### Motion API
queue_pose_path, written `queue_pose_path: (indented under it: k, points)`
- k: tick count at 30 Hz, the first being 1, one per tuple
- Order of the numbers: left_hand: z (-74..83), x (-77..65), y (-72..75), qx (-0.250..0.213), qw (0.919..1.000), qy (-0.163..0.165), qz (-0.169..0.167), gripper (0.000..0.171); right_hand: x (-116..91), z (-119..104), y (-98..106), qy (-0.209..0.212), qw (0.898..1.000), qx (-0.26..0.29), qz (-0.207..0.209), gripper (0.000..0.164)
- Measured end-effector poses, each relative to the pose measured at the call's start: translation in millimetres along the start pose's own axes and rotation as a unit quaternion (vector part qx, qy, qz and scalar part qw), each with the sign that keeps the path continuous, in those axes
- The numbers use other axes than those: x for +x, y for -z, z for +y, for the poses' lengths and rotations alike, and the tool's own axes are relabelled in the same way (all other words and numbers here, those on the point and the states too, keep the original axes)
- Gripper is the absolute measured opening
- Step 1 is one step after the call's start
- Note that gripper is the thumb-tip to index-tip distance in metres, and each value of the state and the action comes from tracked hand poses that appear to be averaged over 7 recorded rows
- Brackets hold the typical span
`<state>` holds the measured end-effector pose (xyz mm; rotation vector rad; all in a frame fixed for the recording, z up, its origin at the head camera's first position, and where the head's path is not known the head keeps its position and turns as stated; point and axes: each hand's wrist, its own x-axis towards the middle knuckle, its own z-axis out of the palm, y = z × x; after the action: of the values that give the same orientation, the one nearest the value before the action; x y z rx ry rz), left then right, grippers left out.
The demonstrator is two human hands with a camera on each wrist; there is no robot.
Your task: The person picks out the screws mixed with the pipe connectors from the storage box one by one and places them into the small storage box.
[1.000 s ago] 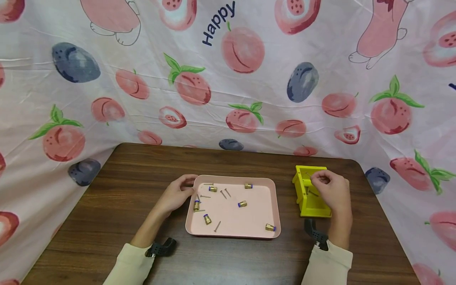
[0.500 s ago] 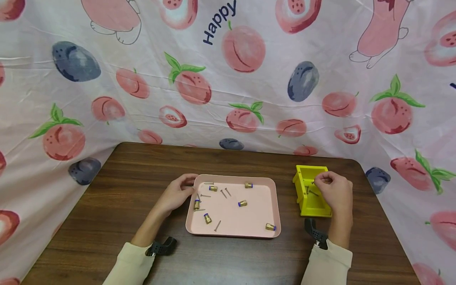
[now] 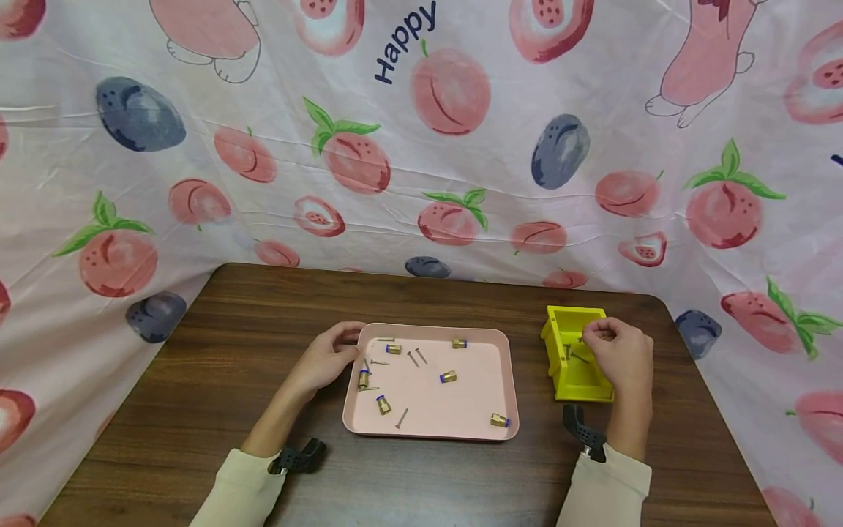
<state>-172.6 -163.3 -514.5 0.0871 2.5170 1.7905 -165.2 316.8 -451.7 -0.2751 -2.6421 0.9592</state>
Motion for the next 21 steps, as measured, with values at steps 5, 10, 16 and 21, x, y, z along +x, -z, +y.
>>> queue_pose_path:
  k: [5,10,16,21]
  points:
    - [0.7,-0.3,0.2,0.000,1.0000,0.001,0.000,0.041,1,-1,0,0.002,1.000,0.003,0.001,0.032]
    - [0.6,-0.1,-0.3,0.005,1.0000,0.002,0.001,0.039,1,-5,-1,0.021,0.999,-0.001,0.024,0.029]
    - [0.9,-0.8,-0.1,0.006,1.0000,0.001,0.003,0.040,2,-18,-3,0.081,0.996,0.024,0.018,0.020]
    - [1.7,-1.3,0.3,0.006,1.0000,-0.001,0.002,0.040,2,-30,-8,0.125,0.991,0.045,-0.016,0.017]
